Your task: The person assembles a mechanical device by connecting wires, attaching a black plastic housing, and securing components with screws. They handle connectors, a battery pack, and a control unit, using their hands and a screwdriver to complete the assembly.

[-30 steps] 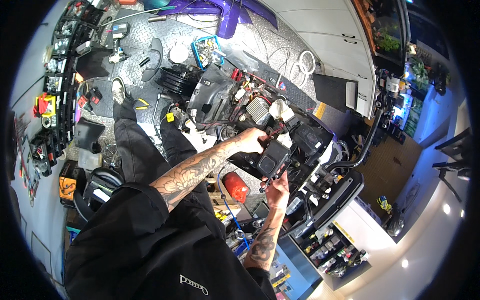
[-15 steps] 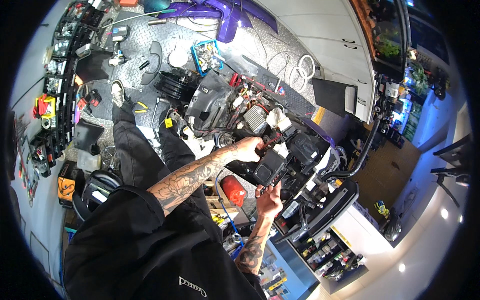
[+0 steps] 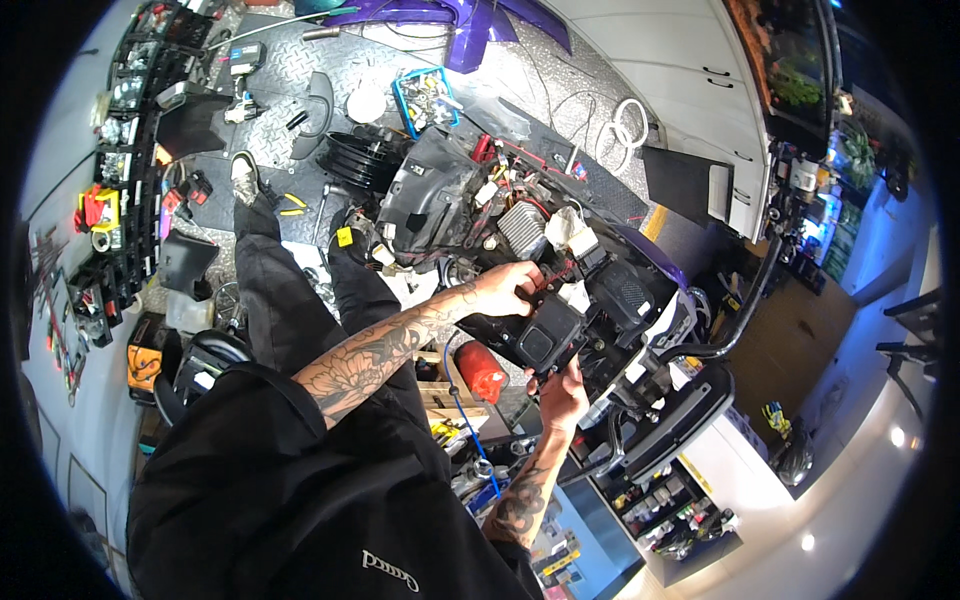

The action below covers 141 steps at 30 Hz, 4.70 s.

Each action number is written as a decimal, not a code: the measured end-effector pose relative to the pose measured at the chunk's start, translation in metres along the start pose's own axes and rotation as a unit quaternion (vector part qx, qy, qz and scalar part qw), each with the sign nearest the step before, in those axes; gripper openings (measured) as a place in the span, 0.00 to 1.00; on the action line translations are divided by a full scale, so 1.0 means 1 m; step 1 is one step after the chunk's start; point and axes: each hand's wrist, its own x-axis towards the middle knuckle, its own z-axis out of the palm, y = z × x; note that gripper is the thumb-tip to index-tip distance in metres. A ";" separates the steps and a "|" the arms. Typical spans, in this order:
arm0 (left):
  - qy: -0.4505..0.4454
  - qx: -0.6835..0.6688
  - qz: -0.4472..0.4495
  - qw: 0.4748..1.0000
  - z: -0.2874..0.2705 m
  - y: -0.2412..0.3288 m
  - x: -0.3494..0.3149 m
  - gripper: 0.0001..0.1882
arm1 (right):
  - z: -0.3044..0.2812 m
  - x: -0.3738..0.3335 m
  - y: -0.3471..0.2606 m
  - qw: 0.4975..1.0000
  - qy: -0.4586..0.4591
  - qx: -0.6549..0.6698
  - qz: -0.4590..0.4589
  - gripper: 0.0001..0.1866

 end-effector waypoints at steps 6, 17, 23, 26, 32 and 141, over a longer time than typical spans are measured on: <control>0.027 0.041 -0.023 0.999 -0.002 0.007 0.000 0.20 | -0.002 0.004 0.006 0.998 0.009 -0.052 0.029 0.34; -0.015 0.054 -0.042 0.998 -0.008 0.007 -0.004 0.29 | 0.009 0.007 -0.010 0.994 0.069 -0.046 0.065 0.25; -0.038 0.076 -0.015 0.996 -0.015 0.009 -0.010 0.29 | 0.031 0.002 0.020 0.983 0.128 -0.101 -0.088 0.25; -0.020 0.073 0.024 0.997 -0.015 0.000 -0.012 0.27 | 0.026 0.003 0.022 0.982 0.109 -0.110 -0.105 0.27; 0.003 0.062 0.029 0.998 -0.008 0.000 -0.013 0.26 | 0.003 0.001 0.010 0.996 0.088 0.006 -0.018 0.30; -0.018 0.405 -0.355 0.843 -0.320 0.079 -0.182 0.15 | 0.448 -0.259 0.542 0.849 0.433 0.185 0.240 0.24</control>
